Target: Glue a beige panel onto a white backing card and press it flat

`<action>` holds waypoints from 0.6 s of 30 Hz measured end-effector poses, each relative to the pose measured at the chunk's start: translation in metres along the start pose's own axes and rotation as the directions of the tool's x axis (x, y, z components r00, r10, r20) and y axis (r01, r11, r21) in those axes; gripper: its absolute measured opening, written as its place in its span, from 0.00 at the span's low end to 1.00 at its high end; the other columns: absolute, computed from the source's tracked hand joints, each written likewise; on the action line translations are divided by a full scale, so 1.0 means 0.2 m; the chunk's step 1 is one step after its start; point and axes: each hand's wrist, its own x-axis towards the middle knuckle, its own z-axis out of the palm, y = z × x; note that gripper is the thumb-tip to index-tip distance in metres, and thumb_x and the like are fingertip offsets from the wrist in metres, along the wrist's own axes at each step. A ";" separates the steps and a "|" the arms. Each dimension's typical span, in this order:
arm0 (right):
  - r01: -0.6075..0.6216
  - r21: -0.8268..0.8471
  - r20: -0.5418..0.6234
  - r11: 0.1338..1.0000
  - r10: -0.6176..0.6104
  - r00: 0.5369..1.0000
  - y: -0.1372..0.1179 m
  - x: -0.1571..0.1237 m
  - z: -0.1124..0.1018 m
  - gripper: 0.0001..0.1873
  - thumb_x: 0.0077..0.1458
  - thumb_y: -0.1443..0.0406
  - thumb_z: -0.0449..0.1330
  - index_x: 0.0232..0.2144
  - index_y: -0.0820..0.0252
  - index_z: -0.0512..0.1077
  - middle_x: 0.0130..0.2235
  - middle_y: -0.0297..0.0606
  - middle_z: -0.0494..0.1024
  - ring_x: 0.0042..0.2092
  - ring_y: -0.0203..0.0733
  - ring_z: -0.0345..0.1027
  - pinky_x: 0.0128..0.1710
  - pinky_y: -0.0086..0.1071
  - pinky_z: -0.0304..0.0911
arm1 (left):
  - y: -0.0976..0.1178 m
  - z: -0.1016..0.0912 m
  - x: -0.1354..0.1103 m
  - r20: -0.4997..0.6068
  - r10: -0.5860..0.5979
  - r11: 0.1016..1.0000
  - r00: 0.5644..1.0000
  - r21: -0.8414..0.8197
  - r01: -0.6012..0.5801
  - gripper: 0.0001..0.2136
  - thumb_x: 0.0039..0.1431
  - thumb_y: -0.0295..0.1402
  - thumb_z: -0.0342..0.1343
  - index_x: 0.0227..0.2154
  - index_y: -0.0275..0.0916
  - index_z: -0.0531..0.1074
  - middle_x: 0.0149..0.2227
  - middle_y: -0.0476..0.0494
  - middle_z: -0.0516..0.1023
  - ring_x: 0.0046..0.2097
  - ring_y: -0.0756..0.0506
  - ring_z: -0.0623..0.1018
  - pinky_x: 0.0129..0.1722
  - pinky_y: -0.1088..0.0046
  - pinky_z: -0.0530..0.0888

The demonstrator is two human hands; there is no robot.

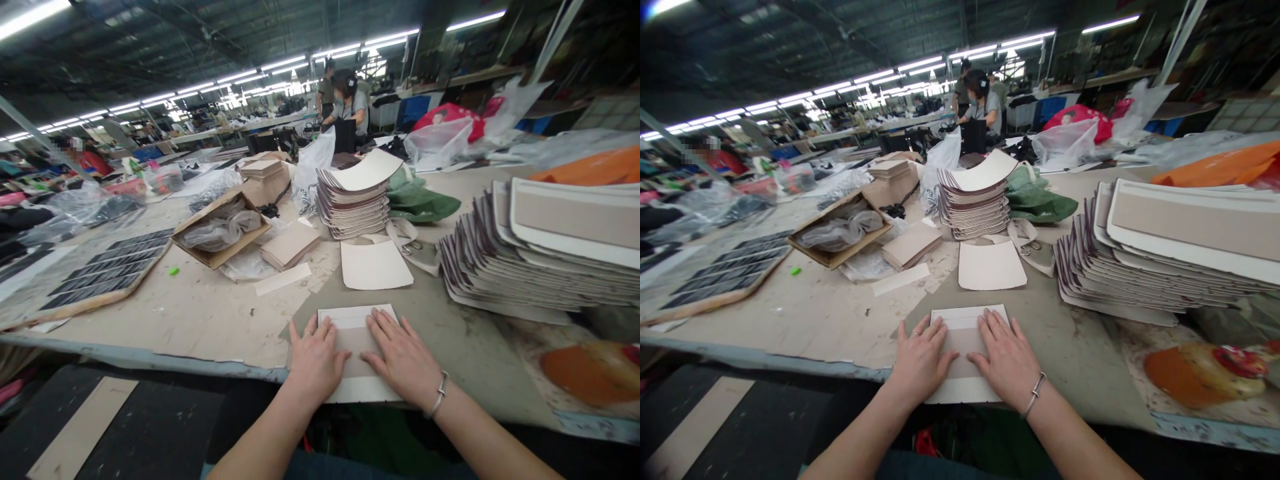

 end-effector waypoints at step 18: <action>-0.101 0.276 -0.313 0.956 0.189 0.931 0.13 -0.01 0.00 0.30 0.60 0.56 0.50 0.58 0.69 0.60 0.61 0.54 0.59 0.61 0.53 0.54 0.58 0.47 0.56 | -0.16 0.02 0.09 -0.093 -0.200 0.835 0.975 -0.536 0.120 0.10 0.55 0.33 0.56 0.38 0.39 0.77 0.41 0.42 0.80 0.46 0.42 0.75 0.49 0.64 0.69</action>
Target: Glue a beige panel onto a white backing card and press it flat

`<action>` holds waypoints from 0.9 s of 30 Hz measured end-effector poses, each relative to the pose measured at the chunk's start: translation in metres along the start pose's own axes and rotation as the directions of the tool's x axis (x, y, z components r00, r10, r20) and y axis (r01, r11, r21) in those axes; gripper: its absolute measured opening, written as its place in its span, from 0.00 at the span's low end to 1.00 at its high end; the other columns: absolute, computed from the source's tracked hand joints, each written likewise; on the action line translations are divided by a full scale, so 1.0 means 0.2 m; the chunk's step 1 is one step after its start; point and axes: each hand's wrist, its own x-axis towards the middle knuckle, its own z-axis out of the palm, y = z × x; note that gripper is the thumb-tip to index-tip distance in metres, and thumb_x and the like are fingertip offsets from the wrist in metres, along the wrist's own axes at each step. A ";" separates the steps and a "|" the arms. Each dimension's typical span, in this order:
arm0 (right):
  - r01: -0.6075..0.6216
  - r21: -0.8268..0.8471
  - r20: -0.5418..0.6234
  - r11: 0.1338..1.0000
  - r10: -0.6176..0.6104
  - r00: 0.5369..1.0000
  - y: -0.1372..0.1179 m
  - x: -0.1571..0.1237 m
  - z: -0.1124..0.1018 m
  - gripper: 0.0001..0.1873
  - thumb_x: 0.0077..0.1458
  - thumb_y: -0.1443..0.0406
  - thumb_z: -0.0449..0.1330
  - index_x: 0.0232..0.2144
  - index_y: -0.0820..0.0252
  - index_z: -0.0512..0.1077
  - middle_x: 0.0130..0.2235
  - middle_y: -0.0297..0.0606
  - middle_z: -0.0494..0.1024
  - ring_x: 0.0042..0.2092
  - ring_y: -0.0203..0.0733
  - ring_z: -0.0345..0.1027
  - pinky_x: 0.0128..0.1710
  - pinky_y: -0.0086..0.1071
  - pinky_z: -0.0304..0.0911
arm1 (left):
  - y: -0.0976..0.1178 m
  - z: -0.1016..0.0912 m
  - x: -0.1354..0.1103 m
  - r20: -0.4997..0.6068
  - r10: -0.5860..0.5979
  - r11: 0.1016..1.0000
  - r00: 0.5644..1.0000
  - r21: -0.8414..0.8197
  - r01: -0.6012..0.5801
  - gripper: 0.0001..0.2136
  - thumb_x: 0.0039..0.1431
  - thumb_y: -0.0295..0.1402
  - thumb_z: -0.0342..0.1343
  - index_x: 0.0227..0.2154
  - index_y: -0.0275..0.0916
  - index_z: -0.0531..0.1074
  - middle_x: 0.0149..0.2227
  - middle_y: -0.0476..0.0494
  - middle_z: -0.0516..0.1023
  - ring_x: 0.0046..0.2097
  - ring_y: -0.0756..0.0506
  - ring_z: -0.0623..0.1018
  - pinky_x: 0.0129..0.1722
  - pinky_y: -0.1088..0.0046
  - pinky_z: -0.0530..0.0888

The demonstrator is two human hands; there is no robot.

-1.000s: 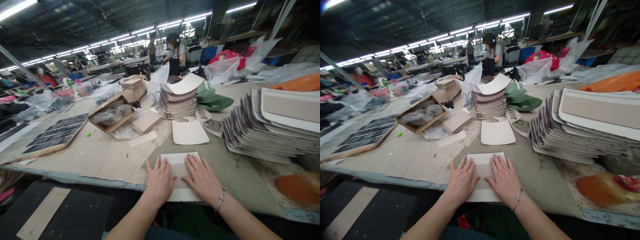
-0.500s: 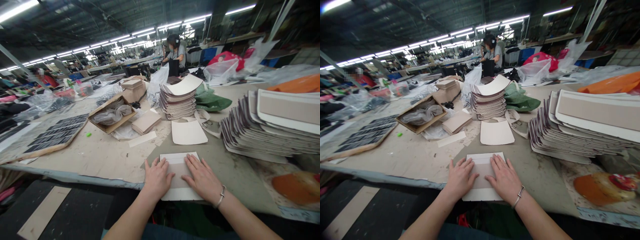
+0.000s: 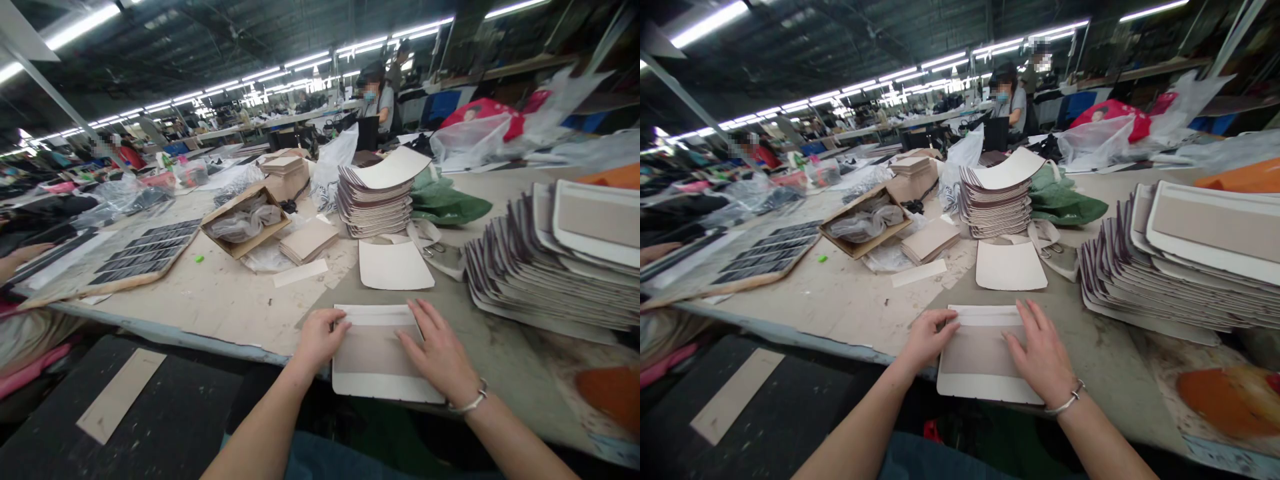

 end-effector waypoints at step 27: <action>-0.401 0.737 0.263 0.544 0.317 0.911 -0.09 0.02 -0.12 0.29 0.50 0.48 0.55 0.45 0.63 0.71 0.36 0.40 0.79 0.37 0.47 0.73 0.34 0.36 0.69 | 0.05 0.04 0.06 0.214 -0.368 0.303 0.905 -0.892 0.335 0.25 0.43 0.35 0.67 0.45 0.38 0.68 0.31 0.47 0.77 0.25 0.48 0.76 0.25 0.73 0.73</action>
